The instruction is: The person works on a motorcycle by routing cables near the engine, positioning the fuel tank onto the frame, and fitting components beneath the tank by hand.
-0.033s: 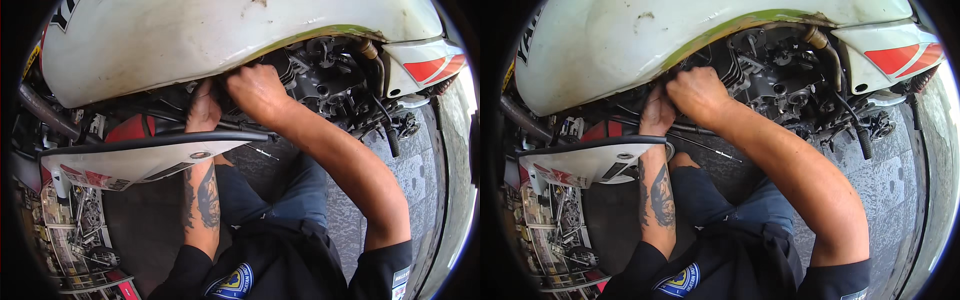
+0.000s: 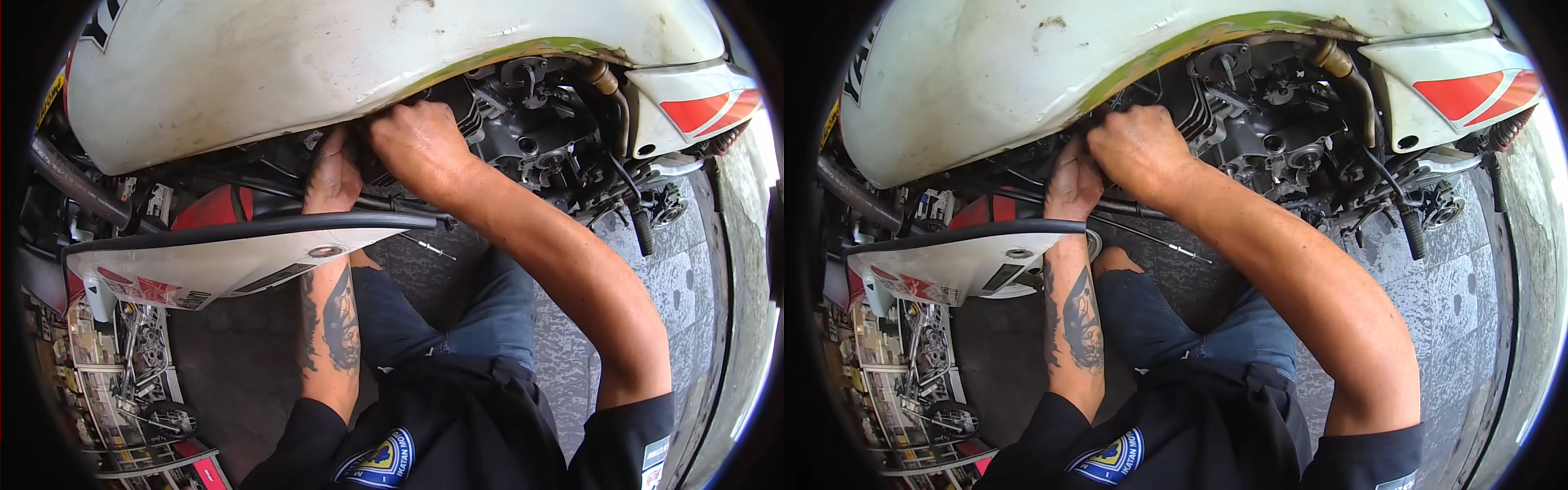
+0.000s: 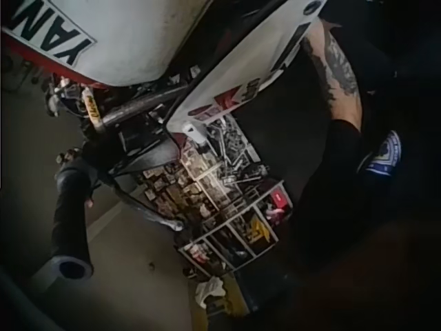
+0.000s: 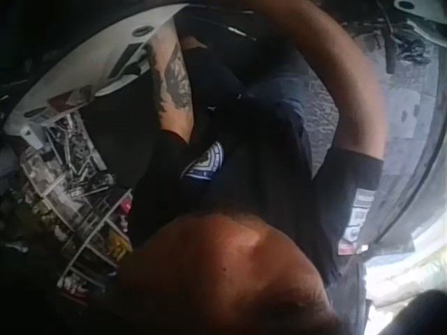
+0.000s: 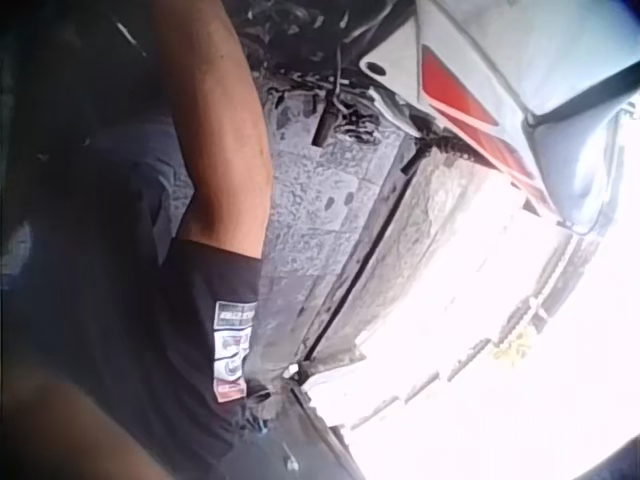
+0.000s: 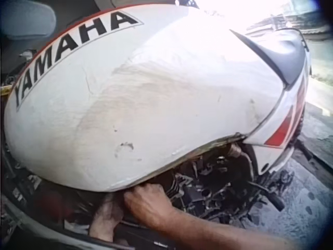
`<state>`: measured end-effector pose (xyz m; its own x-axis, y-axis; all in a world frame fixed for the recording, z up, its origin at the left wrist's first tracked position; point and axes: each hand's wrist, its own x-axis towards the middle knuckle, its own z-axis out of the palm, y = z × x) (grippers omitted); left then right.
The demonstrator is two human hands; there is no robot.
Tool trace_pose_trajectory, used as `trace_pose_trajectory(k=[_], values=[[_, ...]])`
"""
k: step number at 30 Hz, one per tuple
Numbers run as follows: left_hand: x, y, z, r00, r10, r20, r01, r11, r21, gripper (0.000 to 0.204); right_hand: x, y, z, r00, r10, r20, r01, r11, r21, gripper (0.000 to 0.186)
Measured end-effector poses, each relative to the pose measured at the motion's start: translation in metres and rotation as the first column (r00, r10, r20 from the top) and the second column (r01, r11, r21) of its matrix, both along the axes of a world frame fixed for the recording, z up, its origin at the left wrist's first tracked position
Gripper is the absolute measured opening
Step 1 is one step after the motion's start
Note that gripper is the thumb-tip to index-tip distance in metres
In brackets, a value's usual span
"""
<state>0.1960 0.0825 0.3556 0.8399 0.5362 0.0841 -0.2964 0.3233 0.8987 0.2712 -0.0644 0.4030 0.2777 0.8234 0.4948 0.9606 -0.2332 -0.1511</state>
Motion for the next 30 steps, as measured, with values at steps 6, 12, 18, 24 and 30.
trace_pose_trajectory(k=[6, 12, 18, 24, 30], values=[[0.002, -0.012, 0.004, 0.990, 0.126, -0.056, -0.125, 0.992, 0.020, 0.036, 0.001, -0.002, -0.008, 0.991, 0.009, -0.132, 0.013, 0.987, 0.160, 0.011], [-0.003, -0.009, 0.000, 0.974, 0.224, -0.044, -0.222, 0.974, 0.050, 0.037, 0.006, -0.038, 0.003, 0.965, -0.116, -0.236, 0.185, 0.937, 0.297, 0.022], [0.004, -0.009, -0.001, 0.982, 0.187, -0.012, -0.186, 0.981, 0.053, 0.030, 0.015, -0.035, -0.002, 0.919, -0.243, -0.309, 0.320, 0.919, 0.231, 0.016], [0.006, 0.002, 0.001, 0.982, 0.185, 0.025, -0.186, 0.981, 0.054, 0.017, 0.017, -0.025, -0.005, 0.923, -0.258, -0.285, 0.369, 0.801, 0.470, 0.008], [0.009, 0.002, -0.003, 0.982, 0.175, 0.067, -0.180, 0.980, 0.085, 0.020, 0.016, -0.019, -0.003, 0.899, -0.353, -0.261, 0.435, 0.796, 0.421, 0.009]])
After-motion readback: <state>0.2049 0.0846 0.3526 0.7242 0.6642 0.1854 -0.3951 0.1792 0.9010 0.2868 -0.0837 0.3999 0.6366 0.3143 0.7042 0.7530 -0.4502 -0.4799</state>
